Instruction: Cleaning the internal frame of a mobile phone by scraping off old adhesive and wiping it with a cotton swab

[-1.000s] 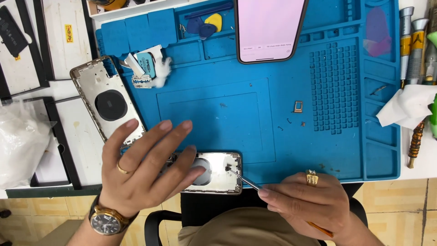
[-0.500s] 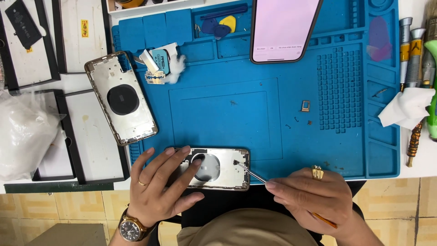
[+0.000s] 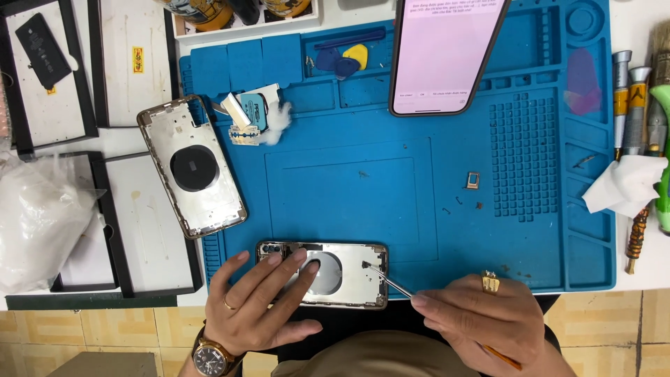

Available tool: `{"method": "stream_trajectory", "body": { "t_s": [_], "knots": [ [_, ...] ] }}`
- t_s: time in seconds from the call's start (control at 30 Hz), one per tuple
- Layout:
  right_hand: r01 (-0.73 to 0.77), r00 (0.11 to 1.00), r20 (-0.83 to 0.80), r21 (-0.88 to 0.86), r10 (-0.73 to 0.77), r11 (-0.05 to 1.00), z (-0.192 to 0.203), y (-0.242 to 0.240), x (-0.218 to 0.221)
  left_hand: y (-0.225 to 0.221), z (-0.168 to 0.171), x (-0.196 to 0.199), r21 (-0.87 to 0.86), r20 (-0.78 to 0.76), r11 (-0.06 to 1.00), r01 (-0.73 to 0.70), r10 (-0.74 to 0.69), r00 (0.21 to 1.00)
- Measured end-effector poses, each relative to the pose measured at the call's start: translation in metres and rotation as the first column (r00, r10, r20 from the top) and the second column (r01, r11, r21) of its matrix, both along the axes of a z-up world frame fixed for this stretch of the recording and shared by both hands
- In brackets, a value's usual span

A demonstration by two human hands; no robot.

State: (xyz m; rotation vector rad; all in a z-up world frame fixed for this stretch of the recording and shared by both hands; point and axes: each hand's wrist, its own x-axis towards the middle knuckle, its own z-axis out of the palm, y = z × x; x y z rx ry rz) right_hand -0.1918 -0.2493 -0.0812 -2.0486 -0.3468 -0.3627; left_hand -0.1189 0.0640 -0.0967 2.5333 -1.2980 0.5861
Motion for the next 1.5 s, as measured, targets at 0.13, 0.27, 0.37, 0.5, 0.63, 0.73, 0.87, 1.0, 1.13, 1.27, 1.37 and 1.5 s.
{"method": "stream_trajectory", "body": {
  "t_s": [0.13, 0.27, 0.37, 0.5, 0.63, 0.73, 0.87, 1.0, 1.13, 1.27, 1.37, 1.5],
  "knots": [
    [-0.064, 0.989, -0.135, -0.076, 0.053, 0.995, 0.012, -0.006, 0.002, -0.001, 0.003, -0.001, 0.053, -0.039, 0.999, -0.002, 0.004, 0.999],
    [0.0, 0.996, -0.086, -0.036, -0.003, 0.999, -0.005, -0.008, -0.005, 0.001, 0.0, -0.004, 0.082, -0.053, 0.997, -0.008, 0.012, 0.999],
    [-0.095, 0.994, -0.064, -0.089, 0.09, 0.991, -0.009, -0.012, -0.005, 0.001, 0.0, -0.005, 0.1, -0.083, 0.995, -0.013, 0.021, 0.996],
    [-0.066, 0.998, -0.03, -0.083, 0.064, 0.994, -0.006, -0.01, -0.003, 0.001, 0.001, -0.007, 0.113, -0.101, 0.993, -0.026, 0.038, 0.994],
    [-0.15, 0.989, -0.028, -0.123, 0.147, 0.981, -0.007, -0.016, -0.001, 0.001, 0.001, -0.009, 0.122, -0.126, 0.992, -0.037, 0.052, 0.991],
    [-0.066, 0.998, -0.033, -0.125, 0.062, 0.99, -0.002, -0.009, 0.002, 0.0, 0.001, -0.009, 0.104, -0.114, 0.993, -0.05, 0.061, 0.992],
    [-0.119, 0.992, -0.051, -0.132, 0.113, 0.984, -0.001, -0.014, 0.007, 0.003, -0.004, -0.011, 0.075, -0.092, 0.995, -0.059, 0.066, 0.994],
    [-0.147, 0.988, 0.02, -0.153, 0.152, 0.977, -0.008, -0.016, 0.004, 0.007, -0.008, -0.013, 0.064, -0.068, 0.997, -0.031, 0.036, 0.997],
    [-0.176, 0.984, -0.008, -0.14, 0.176, 0.974, -0.003, -0.017, 0.008, 0.007, -0.007, -0.011, 0.057, -0.069, 0.998, -0.004, 0.008, 0.998],
    [-0.138, 0.99, 0.01, -0.159, 0.141, 0.978, -0.005, -0.015, 0.006, 0.009, -0.005, -0.011, 0.069, -0.084, 0.997, 0.023, -0.017, 0.996],
    [-0.164, 0.986, 0.003, -0.159, 0.166, 0.974, -0.007, -0.02, 0.006, 0.01, -0.003, -0.01, 0.111, -0.113, 0.992, 0.058, -0.045, 0.993],
    [-0.222, 0.973, 0.016, -0.19, 0.229, 0.956, -0.006, -0.02, 0.007, 0.008, 0.0, -0.008, 0.141, -0.152, 0.988, 0.063, -0.041, 0.987]
  ]
}}
